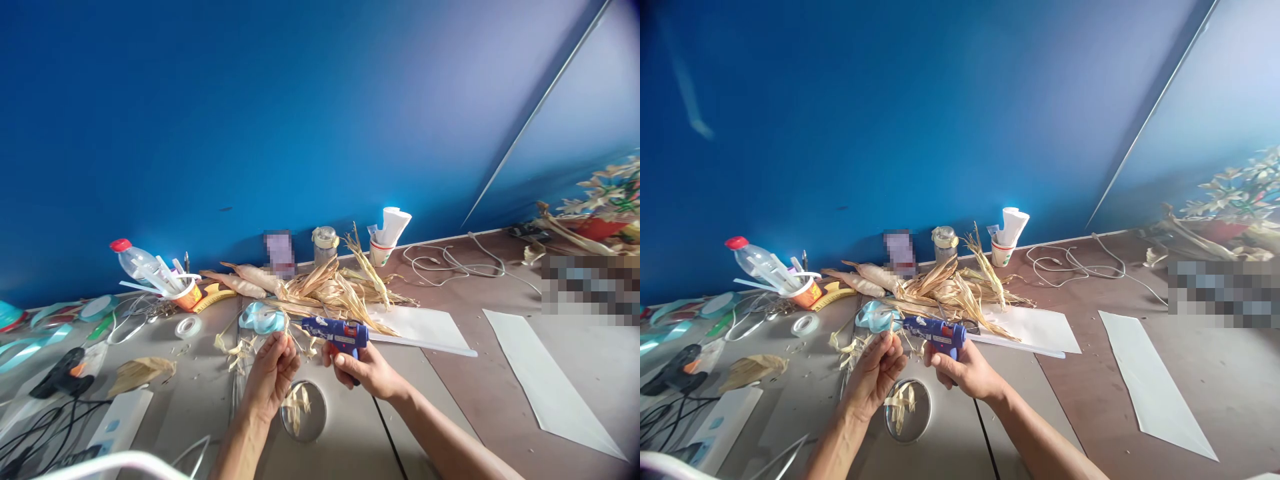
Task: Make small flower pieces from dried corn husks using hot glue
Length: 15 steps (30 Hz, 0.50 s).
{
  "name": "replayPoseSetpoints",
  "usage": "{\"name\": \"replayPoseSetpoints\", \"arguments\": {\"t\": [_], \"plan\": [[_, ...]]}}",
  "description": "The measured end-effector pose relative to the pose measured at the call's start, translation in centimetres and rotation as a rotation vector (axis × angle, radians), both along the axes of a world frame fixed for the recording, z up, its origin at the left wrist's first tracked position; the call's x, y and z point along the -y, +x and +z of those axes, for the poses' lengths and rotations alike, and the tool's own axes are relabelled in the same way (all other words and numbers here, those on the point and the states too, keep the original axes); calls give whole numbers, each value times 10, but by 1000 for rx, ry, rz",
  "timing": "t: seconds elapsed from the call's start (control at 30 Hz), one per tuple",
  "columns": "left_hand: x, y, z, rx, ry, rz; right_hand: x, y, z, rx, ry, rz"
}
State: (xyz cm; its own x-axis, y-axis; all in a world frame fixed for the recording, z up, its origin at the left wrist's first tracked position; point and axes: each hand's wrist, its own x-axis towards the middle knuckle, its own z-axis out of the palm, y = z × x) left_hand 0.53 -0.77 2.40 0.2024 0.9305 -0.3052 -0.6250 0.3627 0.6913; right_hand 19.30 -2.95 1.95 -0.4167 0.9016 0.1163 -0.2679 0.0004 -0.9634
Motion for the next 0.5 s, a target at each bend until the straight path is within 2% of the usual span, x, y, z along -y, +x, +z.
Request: {"name": "replayPoseSetpoints", "arguments": {"t": [0.1,0.2,0.27,0.37,0.43,0.5], "plan": [[-1,0,-1,9,-7,-5,2,4,1,-21,14,-6],[-2,0,-3,36,35,-29,7,11,10,70,53,-75],[-2,-1,-4,41,72,-38,11,18,20,240,143,-175],[-3,-1,-5,16,98,-20,16,32,33,601,371,-355],[-2,-1,-6,-4,106,1,18,44,32,806,484,-441],[-2,-1,-7,-19,108,29,21,58,22,959,533,-509]]}}
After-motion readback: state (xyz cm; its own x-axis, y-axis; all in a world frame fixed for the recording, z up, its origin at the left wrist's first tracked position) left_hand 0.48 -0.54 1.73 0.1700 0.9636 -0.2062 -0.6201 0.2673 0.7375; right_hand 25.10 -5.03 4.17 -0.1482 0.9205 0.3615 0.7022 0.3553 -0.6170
